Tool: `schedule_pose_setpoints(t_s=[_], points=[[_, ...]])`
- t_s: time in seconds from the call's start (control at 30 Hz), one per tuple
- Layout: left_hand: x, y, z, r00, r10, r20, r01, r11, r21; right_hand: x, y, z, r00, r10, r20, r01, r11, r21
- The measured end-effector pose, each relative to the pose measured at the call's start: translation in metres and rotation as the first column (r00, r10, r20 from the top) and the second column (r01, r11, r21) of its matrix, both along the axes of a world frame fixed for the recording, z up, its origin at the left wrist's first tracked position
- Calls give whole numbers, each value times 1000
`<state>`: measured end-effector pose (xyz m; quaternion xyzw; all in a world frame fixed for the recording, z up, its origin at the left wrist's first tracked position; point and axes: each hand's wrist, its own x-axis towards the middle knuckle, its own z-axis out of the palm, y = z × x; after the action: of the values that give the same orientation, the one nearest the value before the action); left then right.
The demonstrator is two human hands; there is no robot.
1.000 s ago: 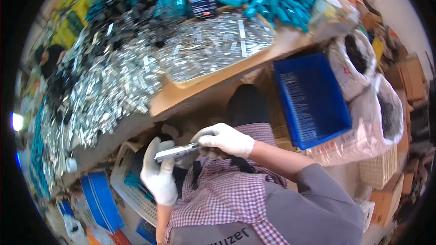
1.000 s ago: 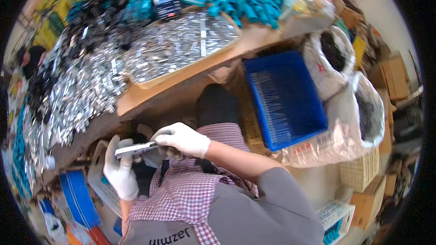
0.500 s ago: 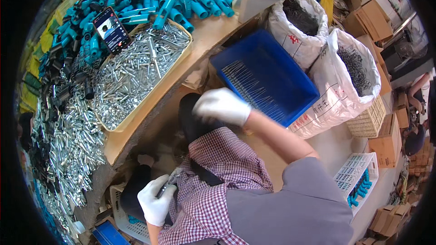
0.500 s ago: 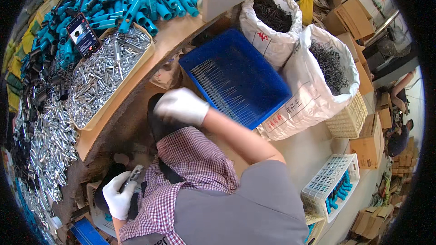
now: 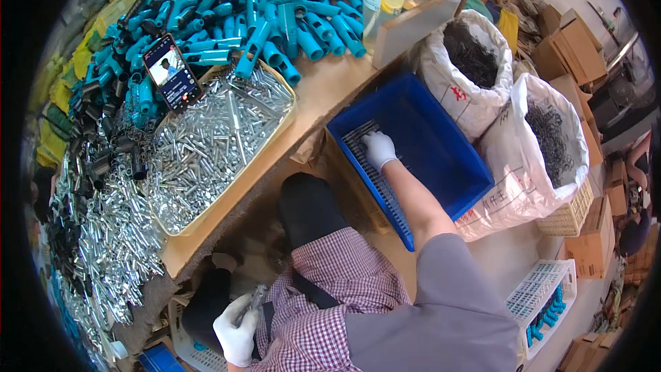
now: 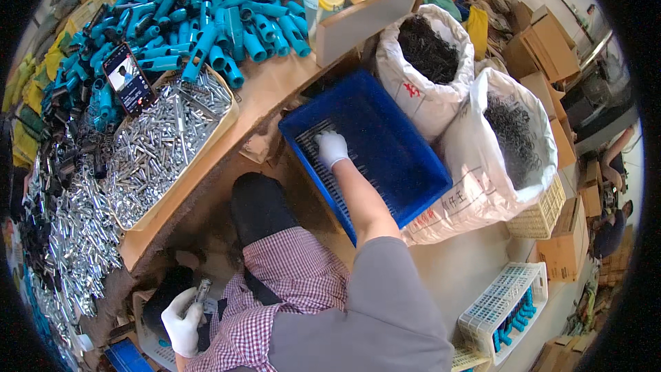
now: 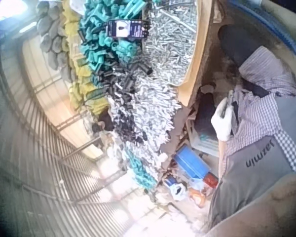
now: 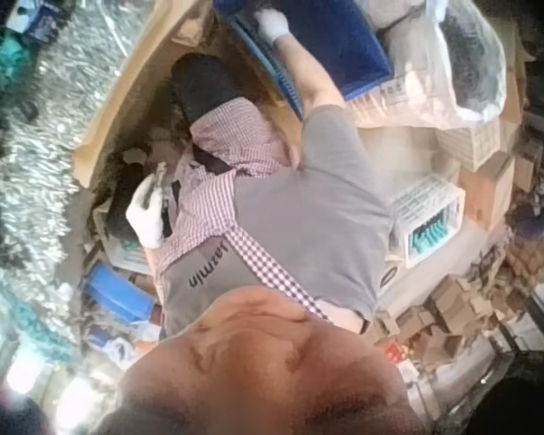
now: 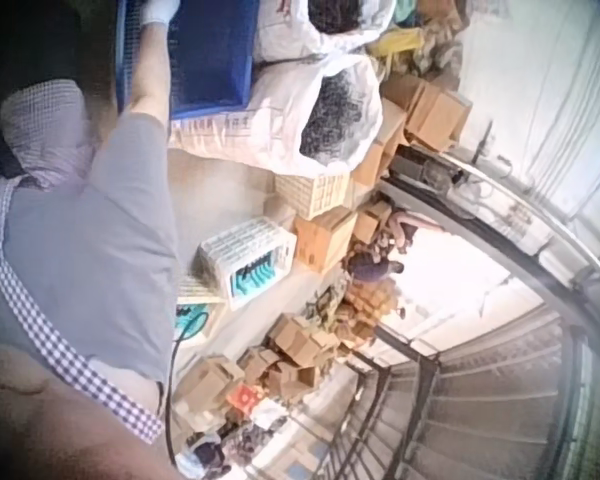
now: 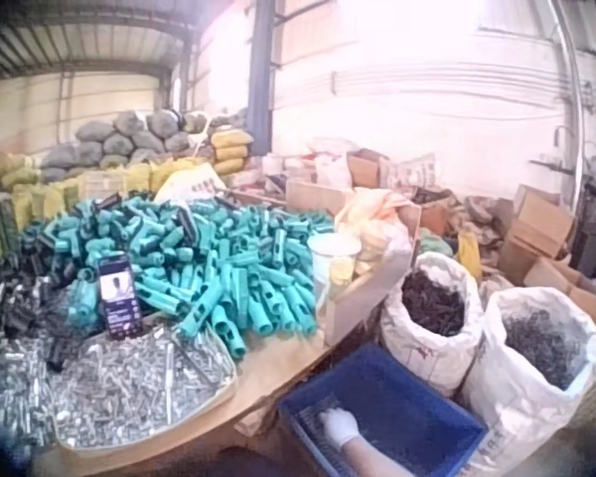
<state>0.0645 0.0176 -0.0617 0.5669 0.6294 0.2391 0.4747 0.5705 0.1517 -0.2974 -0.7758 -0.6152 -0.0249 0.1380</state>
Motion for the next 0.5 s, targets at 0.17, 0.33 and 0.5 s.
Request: schedule_pose_setpoints(t_s=[0.17,0.33,0.5], points=[[4,4,-1,999,48,25,-48,999,-20,-7,16,1,992,-5,122,38,962,-270],[12,8,14,998,70,-2,-70,991,-114,-6,22,-5,991,16,133,26,952,-306],[-3,8,17,989,124,77,-119,990,-70,-8,12,45,987,-162,5,159,959,-236]])
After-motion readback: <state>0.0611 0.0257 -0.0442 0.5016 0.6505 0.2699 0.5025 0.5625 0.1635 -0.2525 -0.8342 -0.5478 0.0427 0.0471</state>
